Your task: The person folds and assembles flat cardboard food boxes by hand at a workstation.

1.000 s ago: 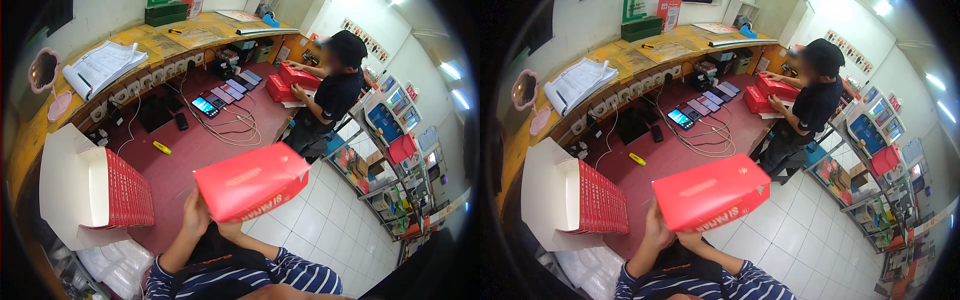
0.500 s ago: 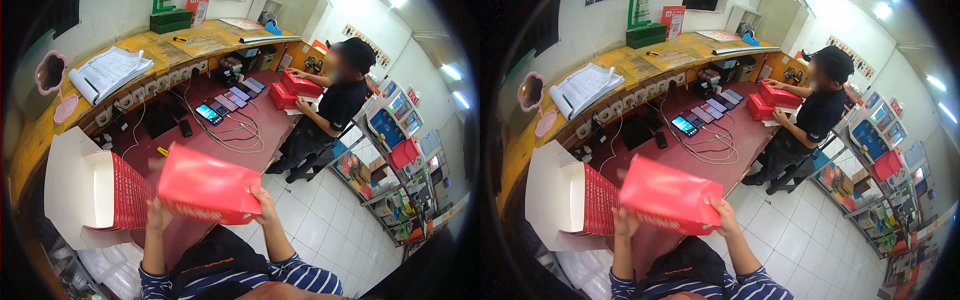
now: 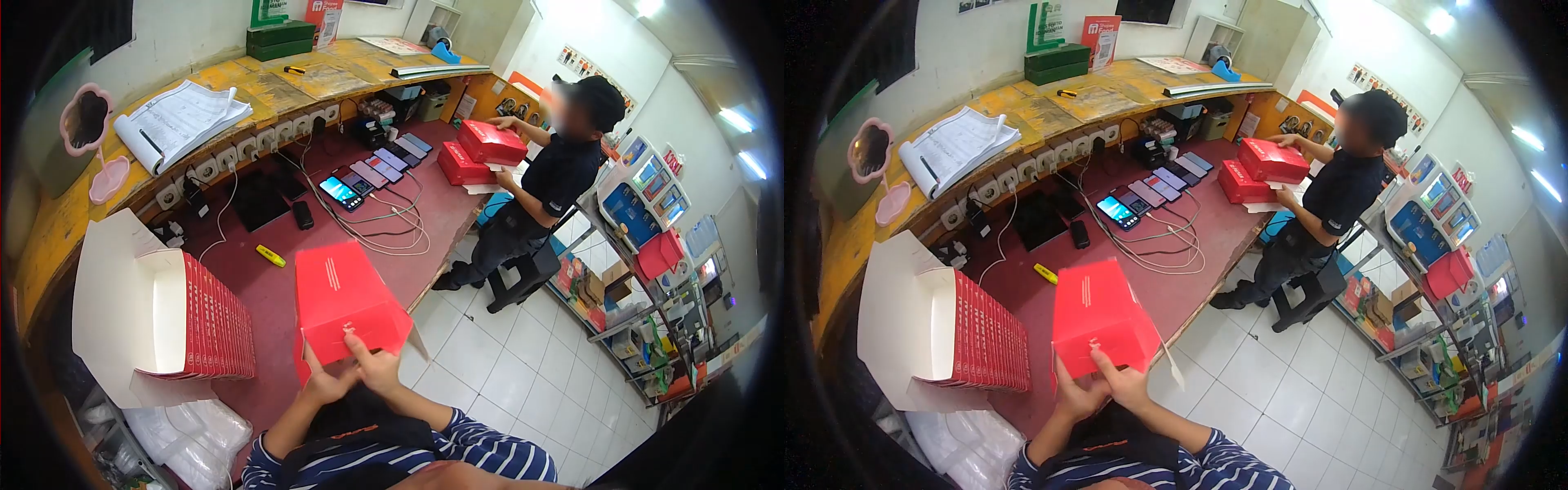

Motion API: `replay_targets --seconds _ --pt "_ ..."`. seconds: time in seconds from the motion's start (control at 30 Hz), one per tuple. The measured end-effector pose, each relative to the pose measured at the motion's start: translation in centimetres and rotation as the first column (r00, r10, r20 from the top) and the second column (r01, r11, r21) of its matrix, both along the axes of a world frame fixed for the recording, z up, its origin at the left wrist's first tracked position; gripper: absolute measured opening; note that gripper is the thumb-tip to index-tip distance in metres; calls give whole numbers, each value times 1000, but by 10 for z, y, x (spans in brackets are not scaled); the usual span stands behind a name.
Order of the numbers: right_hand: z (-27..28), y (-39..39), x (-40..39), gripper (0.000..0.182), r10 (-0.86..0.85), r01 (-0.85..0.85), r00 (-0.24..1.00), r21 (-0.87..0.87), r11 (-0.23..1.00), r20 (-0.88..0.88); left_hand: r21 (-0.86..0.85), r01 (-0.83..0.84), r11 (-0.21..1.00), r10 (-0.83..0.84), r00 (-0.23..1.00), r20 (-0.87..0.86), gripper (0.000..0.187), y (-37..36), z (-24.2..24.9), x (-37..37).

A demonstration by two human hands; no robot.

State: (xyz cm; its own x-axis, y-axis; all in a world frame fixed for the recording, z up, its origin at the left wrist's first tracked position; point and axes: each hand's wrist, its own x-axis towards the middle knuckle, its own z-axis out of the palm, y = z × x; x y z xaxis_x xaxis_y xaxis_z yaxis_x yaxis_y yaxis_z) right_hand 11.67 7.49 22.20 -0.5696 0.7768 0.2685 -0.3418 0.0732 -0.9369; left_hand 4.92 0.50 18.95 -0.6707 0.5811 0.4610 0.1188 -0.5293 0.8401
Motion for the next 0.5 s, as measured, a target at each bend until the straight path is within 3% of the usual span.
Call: replay_targets --seconds 0.03,0.07,0.1,0.13,0.17,0.2,0.27,0.3,0.33,0.37,0.4,0.43,0.47,0.5 --pt "-5 2 -1 27 -41 34 998 143 989 41 -136 -298 945 250 924 -290 45 3 1 -1" --pt "-13 10 -2 27 -45 38 998 145 989 41 -134 -294 946 247 925 -290 45 4 7 -4" --pt "-22 21 -3 26 -112 111 994 -18 994 -14 -147 -189 971 190 982 -6 37 0 18 -7" --pt "-24 30 -3 26 -184 171 981 -184 968 -58 -128 -84 988 117 953 278 31 -3 23 -12" --pt "7 41 1 30 -67 -9 977 -351 936 -203 -134 -122 983 151 959 238 30 -7 16 -20" --pt "13 55 11 30 -67 -8 977 -351 936 -202 -135 -121 983 151 959 239 30 -12 4 -30" --pt "16 74 24 33 280 -391 919 -539 746 -279 -275 -266 924 237 962 -135 28 -17 2 -42" --pt "25 67 21 29 212 -311 948 -535 786 -239 -269 -369 890 274 903 -332 26 -18 1 -44" --pt "16 64 18 29 214 -312 948 -541 781 -237 -276 -371 887 275 903 -331 26 -14 -1 -43" --pt "-1 58 14 33 128 -152 987 -336 930 -94 -199 -355 913 317 927 -199 25 -7 0 -37" --pt "-14 48 8 38 12 -10 1000 -87 996 22 -119 -356 927 350 934 -65 24 -1 6 -28" --pt "-18 30 -1 42 -115 116 993 -59 992 28 -14 -240 971 240 969 57 27 6 3 -19" --pt "-26 17 -10 39 -189 182 978 -86 980 -89 15 -218 976 213 966 149 29 11 8 -7" --pt "-14 8 -15 38 -108 58 974 -241 969 -198 52 -204 978 186 953 237 31 16 12 -1"
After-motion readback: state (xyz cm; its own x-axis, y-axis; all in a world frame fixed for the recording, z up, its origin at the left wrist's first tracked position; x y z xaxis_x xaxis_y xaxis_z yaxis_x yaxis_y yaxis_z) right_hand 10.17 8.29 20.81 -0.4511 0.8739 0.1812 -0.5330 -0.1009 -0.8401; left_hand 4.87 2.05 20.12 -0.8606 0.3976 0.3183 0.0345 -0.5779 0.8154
